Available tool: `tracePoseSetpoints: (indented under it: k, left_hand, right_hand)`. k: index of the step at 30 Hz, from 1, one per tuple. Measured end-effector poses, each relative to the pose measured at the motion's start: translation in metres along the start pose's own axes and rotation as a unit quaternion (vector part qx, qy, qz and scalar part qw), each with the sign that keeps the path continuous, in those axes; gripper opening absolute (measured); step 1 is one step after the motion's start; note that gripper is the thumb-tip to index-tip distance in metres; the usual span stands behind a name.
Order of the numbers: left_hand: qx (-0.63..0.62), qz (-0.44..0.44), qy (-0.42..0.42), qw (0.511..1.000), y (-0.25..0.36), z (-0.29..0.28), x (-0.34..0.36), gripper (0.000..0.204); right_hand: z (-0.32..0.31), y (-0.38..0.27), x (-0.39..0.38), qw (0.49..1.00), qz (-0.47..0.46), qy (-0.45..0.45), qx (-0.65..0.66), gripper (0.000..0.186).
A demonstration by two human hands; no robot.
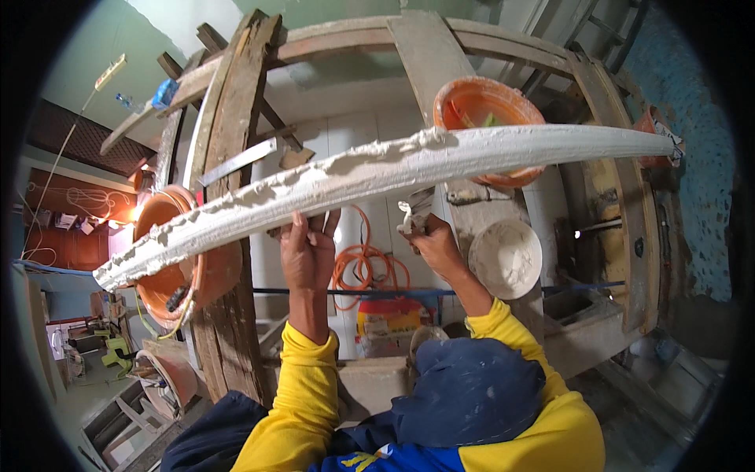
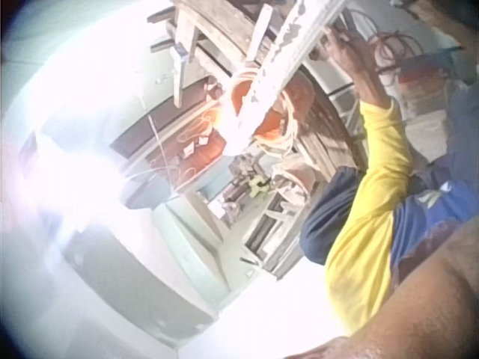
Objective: The person applies a white plaster-like substance to a long, curved molding piece using a trowel. They repeatedly scoop material from a bowl and spread it along the molding's surface, smoothing it with the tool.
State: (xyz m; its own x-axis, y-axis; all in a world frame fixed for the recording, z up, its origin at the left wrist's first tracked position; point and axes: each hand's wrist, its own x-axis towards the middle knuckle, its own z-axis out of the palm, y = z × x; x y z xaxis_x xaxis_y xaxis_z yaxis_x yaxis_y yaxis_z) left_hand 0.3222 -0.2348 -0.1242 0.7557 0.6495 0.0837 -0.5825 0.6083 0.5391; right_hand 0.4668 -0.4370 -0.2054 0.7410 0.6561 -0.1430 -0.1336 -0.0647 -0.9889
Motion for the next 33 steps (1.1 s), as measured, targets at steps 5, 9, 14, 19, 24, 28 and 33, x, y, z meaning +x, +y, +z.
tracePoseSetpoints:
  k: [5,9,14,19,24,28,33]
  left_hand:
    - [0.007,0.001,0.064,0.998,0.002,0.005,-0.002,0.035]
    - [0.026,0.007,0.093,0.995,0.000,0.015,-0.005,0.035]
    - [0.051,-0.008,0.117,0.992,0.004,0.022,-0.006,0.034]
    - [0.025,0.005,0.129,0.991,-0.001,0.022,-0.011,0.034]
    - [0.016,-0.059,0.173,0.983,-0.077,0.011,-0.047,0.029]
    - [0.255,-0.245,-0.050,0.934,-0.155,0.063,-0.107,0.019]
    - [0.328,-0.271,-0.171,0.889,-0.200,0.113,-0.145,0.034]
  right_hand:
    - [-0.023,-0.059,-0.066,0.998,0.063,0.004,-0.018,0.016]
    - [-0.047,-0.112,-0.076,0.994,-0.025,0.062,-0.086,0.017]
    - [-0.089,-0.155,-0.096,0.976,-0.062,0.153,-0.144,0.017]
    - [-0.140,-0.152,-0.125,0.946,-0.008,0.141,-0.292,0.047]
    - [-0.178,-0.085,-0.146,0.877,0.070,0.173,-0.443,0.114]
    - [-0.166,-0.093,-0.135,0.959,0.045,0.199,-0.195,0.094]
    - [-0.135,-0.102,-0.139,0.976,0.029,0.177,0.122,0.077]
